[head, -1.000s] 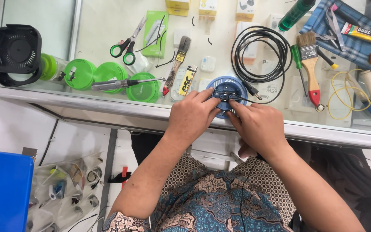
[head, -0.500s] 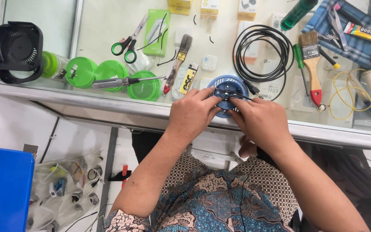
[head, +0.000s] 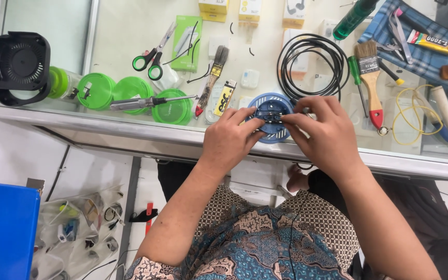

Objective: Repairing a small electronic component using a screwdriver and manual wire manipulation

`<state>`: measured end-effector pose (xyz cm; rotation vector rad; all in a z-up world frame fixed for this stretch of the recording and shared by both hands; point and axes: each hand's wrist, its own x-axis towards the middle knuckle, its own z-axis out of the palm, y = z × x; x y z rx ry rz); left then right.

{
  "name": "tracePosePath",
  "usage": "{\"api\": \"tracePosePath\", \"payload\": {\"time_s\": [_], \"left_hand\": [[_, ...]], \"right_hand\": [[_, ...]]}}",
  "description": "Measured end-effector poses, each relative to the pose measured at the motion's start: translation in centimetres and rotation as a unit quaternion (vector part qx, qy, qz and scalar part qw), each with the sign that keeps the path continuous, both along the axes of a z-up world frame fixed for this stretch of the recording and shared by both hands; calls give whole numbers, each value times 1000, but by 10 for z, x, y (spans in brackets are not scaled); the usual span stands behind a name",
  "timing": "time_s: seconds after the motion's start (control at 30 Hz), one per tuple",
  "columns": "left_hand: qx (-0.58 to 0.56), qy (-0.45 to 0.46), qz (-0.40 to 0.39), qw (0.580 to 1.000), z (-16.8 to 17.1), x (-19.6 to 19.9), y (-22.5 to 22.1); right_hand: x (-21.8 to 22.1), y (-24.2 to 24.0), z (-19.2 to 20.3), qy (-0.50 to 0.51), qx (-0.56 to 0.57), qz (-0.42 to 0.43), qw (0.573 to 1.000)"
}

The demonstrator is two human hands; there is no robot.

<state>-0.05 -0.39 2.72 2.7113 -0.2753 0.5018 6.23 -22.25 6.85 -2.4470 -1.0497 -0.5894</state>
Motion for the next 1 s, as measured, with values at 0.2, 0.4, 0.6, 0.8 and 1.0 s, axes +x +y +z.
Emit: {"api": "tracePosePath", "payload": {"time_s": [0.2, 0.4, 0.6, 0.8, 1.0], "left_hand": [[-1, -6, -3, 1000, 0, 1, 0], [-3, -11, 4, 1000, 0, 0, 0], [-2, -51, 12, 999, -11, 1, 0], [-1, -59, 8, 998, -14, 2, 2], [-11, -76, 10, 997, -16, 0, -1]], "right_hand": [[13, 10, -6, -10, -50, 16, 999], [18, 12, -10, 5, -48, 11, 999], [24, 25, -3, -15, -62, 27, 998], [28, 33, -5, -30, -74, 44, 996], [35, 30, -17, -69, -87, 66, 992]]}}
